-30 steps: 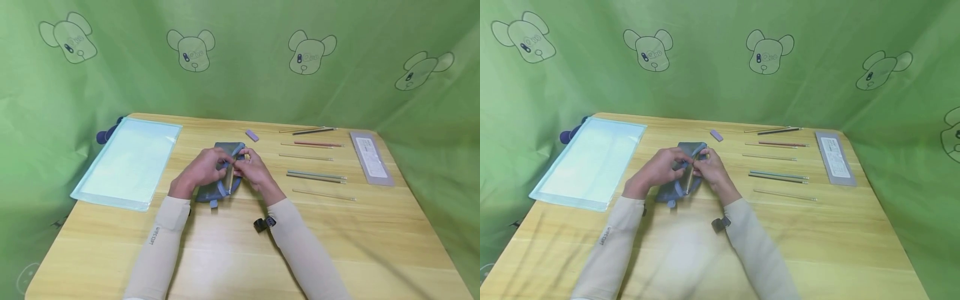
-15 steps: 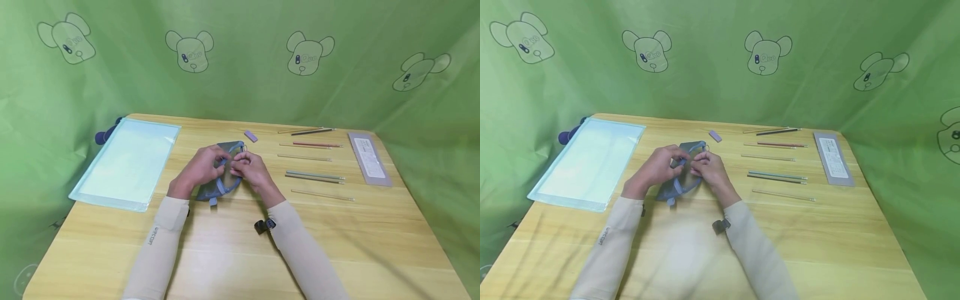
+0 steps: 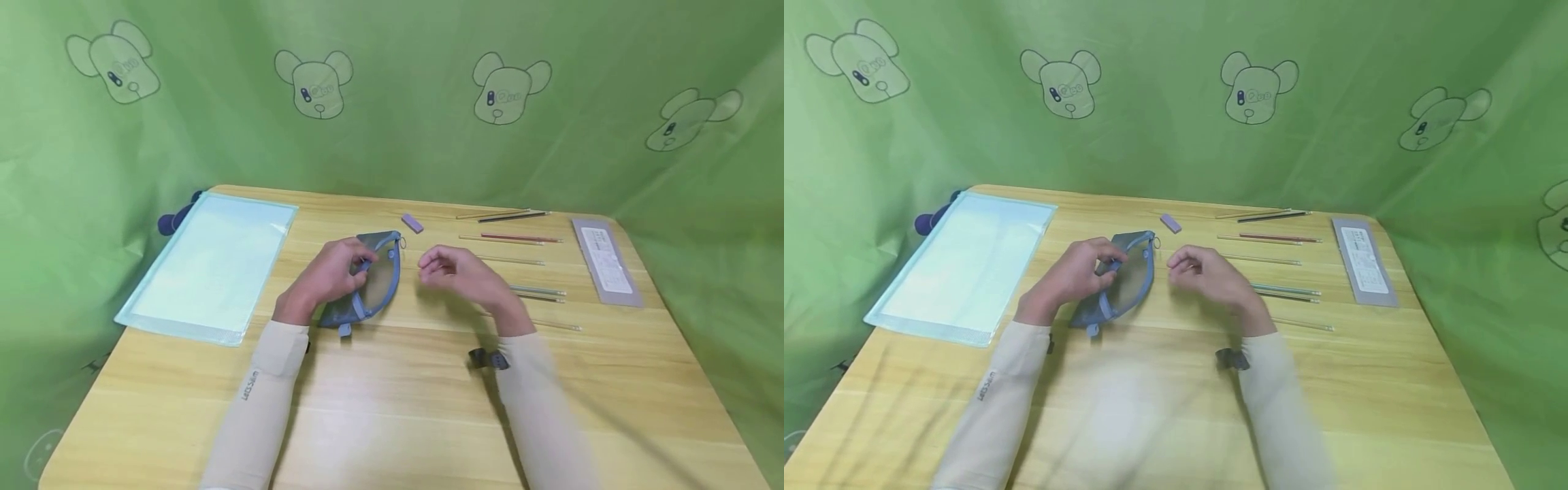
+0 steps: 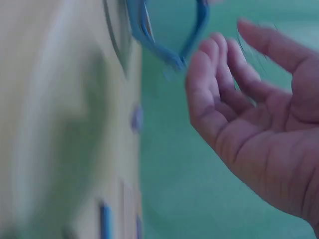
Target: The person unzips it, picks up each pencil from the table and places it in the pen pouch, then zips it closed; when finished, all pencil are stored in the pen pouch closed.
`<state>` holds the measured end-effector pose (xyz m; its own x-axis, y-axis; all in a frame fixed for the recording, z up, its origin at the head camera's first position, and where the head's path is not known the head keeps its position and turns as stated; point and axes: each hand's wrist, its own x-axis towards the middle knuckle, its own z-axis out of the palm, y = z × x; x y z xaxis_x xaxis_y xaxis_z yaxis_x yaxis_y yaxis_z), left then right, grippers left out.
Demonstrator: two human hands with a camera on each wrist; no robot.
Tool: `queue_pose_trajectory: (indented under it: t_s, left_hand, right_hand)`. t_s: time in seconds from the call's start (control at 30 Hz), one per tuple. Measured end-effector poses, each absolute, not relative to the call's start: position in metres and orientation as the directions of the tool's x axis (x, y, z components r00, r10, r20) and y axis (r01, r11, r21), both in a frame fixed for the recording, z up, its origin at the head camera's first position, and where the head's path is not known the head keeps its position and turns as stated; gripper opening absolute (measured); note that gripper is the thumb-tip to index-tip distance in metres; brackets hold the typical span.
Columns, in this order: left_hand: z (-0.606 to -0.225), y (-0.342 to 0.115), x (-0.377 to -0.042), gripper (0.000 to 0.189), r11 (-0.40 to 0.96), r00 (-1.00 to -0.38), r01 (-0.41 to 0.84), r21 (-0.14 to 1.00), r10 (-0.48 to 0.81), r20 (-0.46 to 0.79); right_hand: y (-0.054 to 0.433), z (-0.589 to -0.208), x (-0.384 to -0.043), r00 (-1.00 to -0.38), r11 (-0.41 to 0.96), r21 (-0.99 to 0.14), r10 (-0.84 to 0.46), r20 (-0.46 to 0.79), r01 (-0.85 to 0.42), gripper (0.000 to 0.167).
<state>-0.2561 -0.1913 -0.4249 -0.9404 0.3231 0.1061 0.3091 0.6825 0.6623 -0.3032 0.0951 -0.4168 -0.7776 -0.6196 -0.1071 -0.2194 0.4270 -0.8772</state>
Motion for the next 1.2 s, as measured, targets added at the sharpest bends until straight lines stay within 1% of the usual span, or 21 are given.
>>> queue_pose_trajectory:
  t_s: [0.13,0.23,0.37,0.53,0.63,0.77,0.83,1.03,1.2]
  left_hand:
    - [-0.424,-0.192,-0.256,0.037,0.682,-0.940,0.309,0.663,0.326,0.102]
    - [-0.423,-0.193,-0.256,0.038,0.684,-0.940,0.306,0.662,0.328,0.095]
    - [-0.422,-0.193,-0.257,0.038,0.690,-0.938,0.313,0.652,0.334,0.097]
    - [-0.421,-0.193,-0.256,0.038,0.693,-0.938,0.308,0.652,0.335,0.087]
    - [-0.422,-0.194,-0.256,0.038,0.691,-0.940,0.298,0.659,0.332,0.077]
    - [-0.423,-0.194,-0.256,0.038,0.692,-0.939,0.301,0.656,0.334,0.079]
    - [-0.423,-0.195,-0.256,0.039,0.694,-0.938,0.308,0.650,0.337,0.084]
    - [-0.422,-0.196,-0.257,0.038,0.693,-0.936,0.315,0.649,0.340,0.091]
    - [-0.422,-0.196,-0.256,0.038,0.692,-0.937,0.311,0.651,0.339,0.088]
  right_hand:
    - [0.133,-0.405,-0.305,-0.719,0.481,-0.798,-0.690,-0.089,-0.363,0.027]
    - [0.161,-0.400,-0.302,-0.693,0.541,-0.730,-0.710,-0.129,-0.419,0.030]
    - [0.194,-0.397,-0.298,-0.694,0.637,-0.629,-0.690,-0.208,-0.445,0.034]
    - [0.220,-0.401,-0.298,-0.723,0.739,-0.545,-0.617,-0.311,-0.396,0.034]
    - [0.228,-0.405,-0.301,-0.749,0.804,-0.466,-0.555,-0.362,-0.370,0.031]
    - [0.236,-0.410,-0.305,-0.782,0.871,-0.368,-0.466,-0.415,-0.324,0.033]
    - [0.238,-0.412,-0.307,-0.789,0.888,-0.349,-0.437,-0.433,-0.300,0.034]
    - [0.242,-0.418,-0.309,-0.795,0.909,-0.348,-0.383,-0.471,-0.231,0.034]
    - [0.241,-0.422,-0.310,-0.806,0.922,-0.323,-0.354,-0.475,-0.214,0.034]
